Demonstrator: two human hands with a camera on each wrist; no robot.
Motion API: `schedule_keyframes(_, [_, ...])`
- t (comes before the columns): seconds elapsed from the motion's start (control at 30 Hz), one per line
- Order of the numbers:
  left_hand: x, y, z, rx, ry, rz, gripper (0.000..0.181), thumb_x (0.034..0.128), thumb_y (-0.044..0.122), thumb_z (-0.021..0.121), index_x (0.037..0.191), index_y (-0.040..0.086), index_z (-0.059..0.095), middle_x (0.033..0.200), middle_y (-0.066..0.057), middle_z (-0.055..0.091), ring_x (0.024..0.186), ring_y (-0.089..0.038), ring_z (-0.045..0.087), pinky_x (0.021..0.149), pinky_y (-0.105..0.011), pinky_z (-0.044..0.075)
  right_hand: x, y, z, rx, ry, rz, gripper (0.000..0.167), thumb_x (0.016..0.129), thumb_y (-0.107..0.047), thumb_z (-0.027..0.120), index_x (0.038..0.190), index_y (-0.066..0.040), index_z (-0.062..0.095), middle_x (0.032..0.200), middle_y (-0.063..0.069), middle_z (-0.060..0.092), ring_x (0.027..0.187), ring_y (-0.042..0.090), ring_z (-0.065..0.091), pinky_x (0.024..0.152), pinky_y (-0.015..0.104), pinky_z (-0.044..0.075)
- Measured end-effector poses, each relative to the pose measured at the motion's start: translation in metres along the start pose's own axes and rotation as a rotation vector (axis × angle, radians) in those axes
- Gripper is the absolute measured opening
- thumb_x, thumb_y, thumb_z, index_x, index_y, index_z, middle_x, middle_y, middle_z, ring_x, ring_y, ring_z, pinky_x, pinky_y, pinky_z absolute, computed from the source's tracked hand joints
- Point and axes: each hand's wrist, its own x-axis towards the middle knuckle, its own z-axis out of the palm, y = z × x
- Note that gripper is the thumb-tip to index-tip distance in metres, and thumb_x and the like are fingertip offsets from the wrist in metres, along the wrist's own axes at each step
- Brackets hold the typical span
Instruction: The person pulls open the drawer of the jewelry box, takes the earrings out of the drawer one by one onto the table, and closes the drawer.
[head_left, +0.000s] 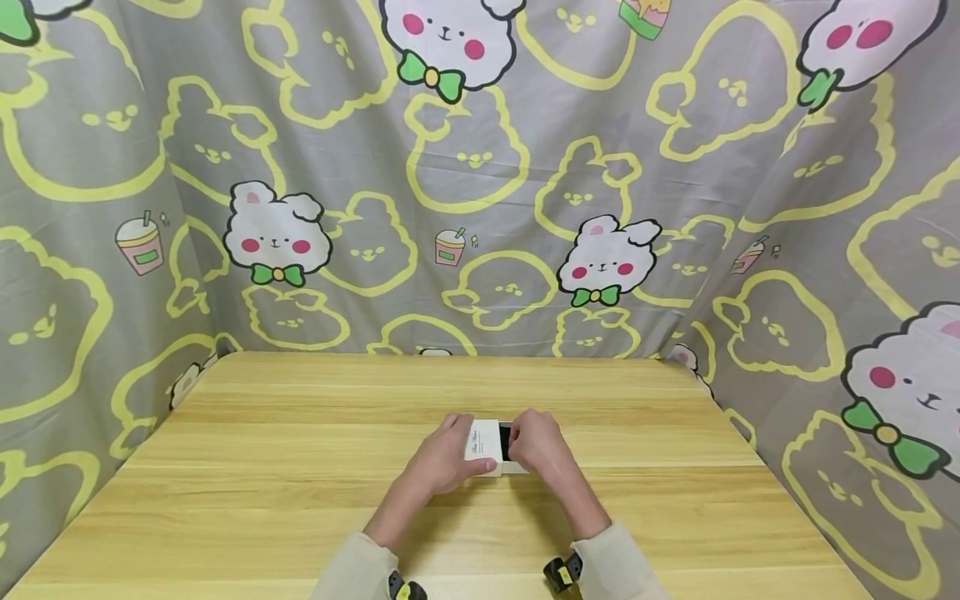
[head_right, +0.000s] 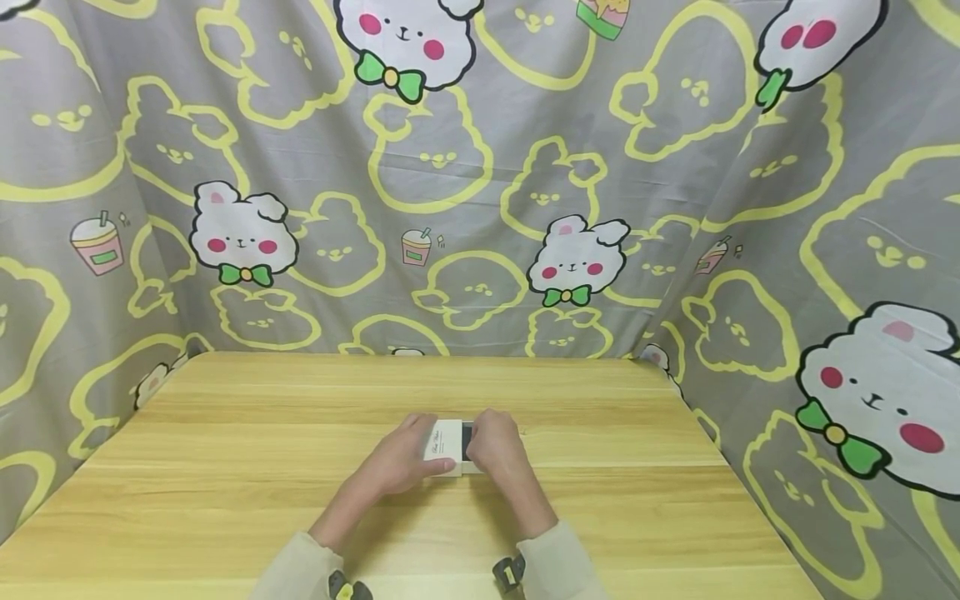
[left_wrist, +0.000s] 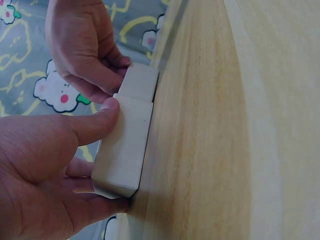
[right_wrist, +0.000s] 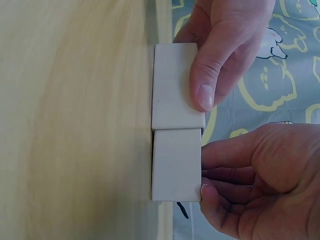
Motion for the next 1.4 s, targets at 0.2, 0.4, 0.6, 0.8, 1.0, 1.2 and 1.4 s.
schedule_keyframes(0.2, [0.0007,0.0006,-0.0004,0.014,0.011,0.004,0.083,0.0870,0.039,0.081,0.147,-0.006,0.043,0.139,-0.018,0.053,0.094,-0.020,0.055,0.083,-0.039,0.050,-0.0011,0.0017,0.0027,0.010,0.040,-0.041,0.022,0.062,0.011,0.064,0.054,-0.009,0.064,0.055,-0.002,0.058,0.057,0.015,0.049,0.051,0.025,0.040])
schedule_keyframes(0.4, [-0.0001,0.0005,-0.0003,0.008,0.010,0.001,0.083,0.0868,0.039,0.081,0.147,-0.005,0.044,0.140,-0.018,0.053,0.094,-0.021,0.055,0.082,-0.039,0.050,-0.0002,0.0019,0.0034,0.029,0.026,-0.016,0.021,0.064,0.010,0.066,0.056,-0.009,0.064,0.056,-0.002,0.057,0.057,0.014,0.048,0.051,0.024,0.039])
schedule_keyframes(0.6, [-0.0003,0.0001,0.0000,0.004,0.010,0.003,0.084,0.0867,0.039,0.081,0.147,-0.006,0.043,0.140,-0.018,0.053,0.093,-0.021,0.055,0.082,-0.039,0.050,0.0003,0.0014,0.0036,0.046,0.010,0.009,0.021,0.067,0.010,0.068,0.056,-0.008,0.063,0.057,-0.001,0.057,0.057,0.015,0.048,0.051,0.024,0.039])
schedule_keyframes(0.8, [-0.0001,0.0002,0.0002,0.002,0.009,0.001,0.085,0.0868,0.039,0.081,0.148,-0.006,0.043,0.141,-0.019,0.053,0.095,-0.021,0.056,0.084,-0.040,0.050,-0.0002,0.0023,0.0045,0.041,0.020,0.001,0.022,0.066,0.009,0.070,0.056,-0.008,0.062,0.056,-0.001,0.056,0.057,0.015,0.048,0.051,0.025,0.039])
schedule_keyframes(1.0, [0.0003,0.0007,0.0006,0.006,0.007,-0.003,0.084,0.0868,0.039,0.081,0.148,-0.006,0.043,0.140,-0.018,0.053,0.094,-0.021,0.055,0.083,-0.039,0.050,-0.0008,0.0031,0.0056,0.055,0.026,0.004,0.022,0.066,0.009,0.069,0.055,-0.008,0.062,0.055,-0.002,0.056,0.056,0.015,0.047,0.051,0.025,0.038])
schedule_keyframes(1.2, [0.0007,0.0010,0.0002,0.007,0.006,-0.001,0.083,0.0872,0.039,0.080,0.147,-0.006,0.043,0.139,-0.018,0.053,0.092,-0.020,0.055,0.081,-0.038,0.049,-0.0003,0.0033,0.0057,0.067,0.026,0.015,0.022,0.066,0.009,0.069,0.054,-0.008,0.062,0.055,-0.002,0.056,0.056,0.015,0.047,0.050,0.025,0.038])
schedule_keyframes(1.4, [0.0008,0.0011,-0.0008,0.018,0.010,0.008,0.083,0.0879,0.039,0.080,0.147,-0.006,0.043,0.140,-0.018,0.053,0.093,-0.021,0.055,0.083,-0.038,0.049,0.0007,0.0039,0.0044,0.082,0.019,0.020,0.021,0.066,0.008,0.069,0.054,-0.008,0.063,0.055,-0.002,0.056,0.058,0.016,0.047,0.051,0.024,0.038])
